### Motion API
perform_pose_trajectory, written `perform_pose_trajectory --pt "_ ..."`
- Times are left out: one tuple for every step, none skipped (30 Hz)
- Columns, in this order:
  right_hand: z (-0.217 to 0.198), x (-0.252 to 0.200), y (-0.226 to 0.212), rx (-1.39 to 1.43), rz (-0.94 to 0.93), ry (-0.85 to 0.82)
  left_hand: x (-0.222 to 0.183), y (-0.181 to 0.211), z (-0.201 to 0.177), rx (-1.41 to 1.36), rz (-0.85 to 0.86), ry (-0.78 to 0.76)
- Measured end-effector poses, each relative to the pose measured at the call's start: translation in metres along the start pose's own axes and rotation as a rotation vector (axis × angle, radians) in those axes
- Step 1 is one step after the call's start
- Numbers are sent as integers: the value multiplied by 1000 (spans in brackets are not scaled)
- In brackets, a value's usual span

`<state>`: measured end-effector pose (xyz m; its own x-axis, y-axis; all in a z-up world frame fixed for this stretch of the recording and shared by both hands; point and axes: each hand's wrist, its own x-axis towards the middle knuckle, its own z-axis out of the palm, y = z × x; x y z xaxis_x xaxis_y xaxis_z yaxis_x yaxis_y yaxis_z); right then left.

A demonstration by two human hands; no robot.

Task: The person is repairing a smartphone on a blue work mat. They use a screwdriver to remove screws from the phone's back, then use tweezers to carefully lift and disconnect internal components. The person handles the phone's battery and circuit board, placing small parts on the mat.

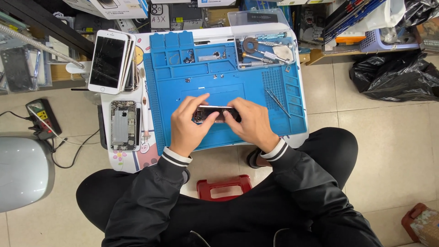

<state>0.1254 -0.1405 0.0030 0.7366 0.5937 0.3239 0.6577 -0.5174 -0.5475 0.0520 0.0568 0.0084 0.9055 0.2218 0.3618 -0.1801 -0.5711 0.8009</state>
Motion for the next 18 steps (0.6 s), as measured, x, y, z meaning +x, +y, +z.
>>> perform_pose_trajectory --pt "-1 0 2 -2 5 -1 -2 -2 1 -4 -1 -4" --pt "-1 0 4 63 40 -5 -5 -4 3 -72 -43 -10" --pt "-1 1 6 128 71 -7 -7 -7 4 -138 -85 -14" --pt "1 0 6 127 73 -7 -9 -7 6 -139 -85 -15" --pt "3 -1 6 184 89 -17 -11 -8 7 -177 -109 -18" --pt "4 -1 6 241 105 -26 -12 -9 8 -215 -132 -22" --pt "4 -1 5 241 107 -27 -13 -10 8 -216 -134 -24" --pt "4 -1 4 281 128 -30 -13 -10 8 -251 -139 -19" --pt "4 -1 4 320 147 -33 -13 -10 9 -285 -143 -13" --pt "4 -2 4 319 150 -34 -14 -10 11 -287 -145 -15" --pt "5 -3 5 351 163 -32 -15 -11 13 -311 -150 -10" --pt "6 -4 6 382 177 -30 -16 -11 15 -335 -156 -5" --pt "4 -5 5 381 179 -30 -16 -10 15 -337 -156 -6" --pt "3 -5 4 411 187 -48 -16 -9 16 -351 -162 -5" --pt "1 -6 3 441 194 -66 -16 -8 17 -365 -167 -3" --pt "1 -7 2 441 196 -66 -16 -7 18 -367 -168 -4" --pt "1 -7 1 461 213 -72 -16 -6 20 -401 -203 4" --pt "1 -8 1 482 230 -78 -17 -5 21 -436 -238 13"
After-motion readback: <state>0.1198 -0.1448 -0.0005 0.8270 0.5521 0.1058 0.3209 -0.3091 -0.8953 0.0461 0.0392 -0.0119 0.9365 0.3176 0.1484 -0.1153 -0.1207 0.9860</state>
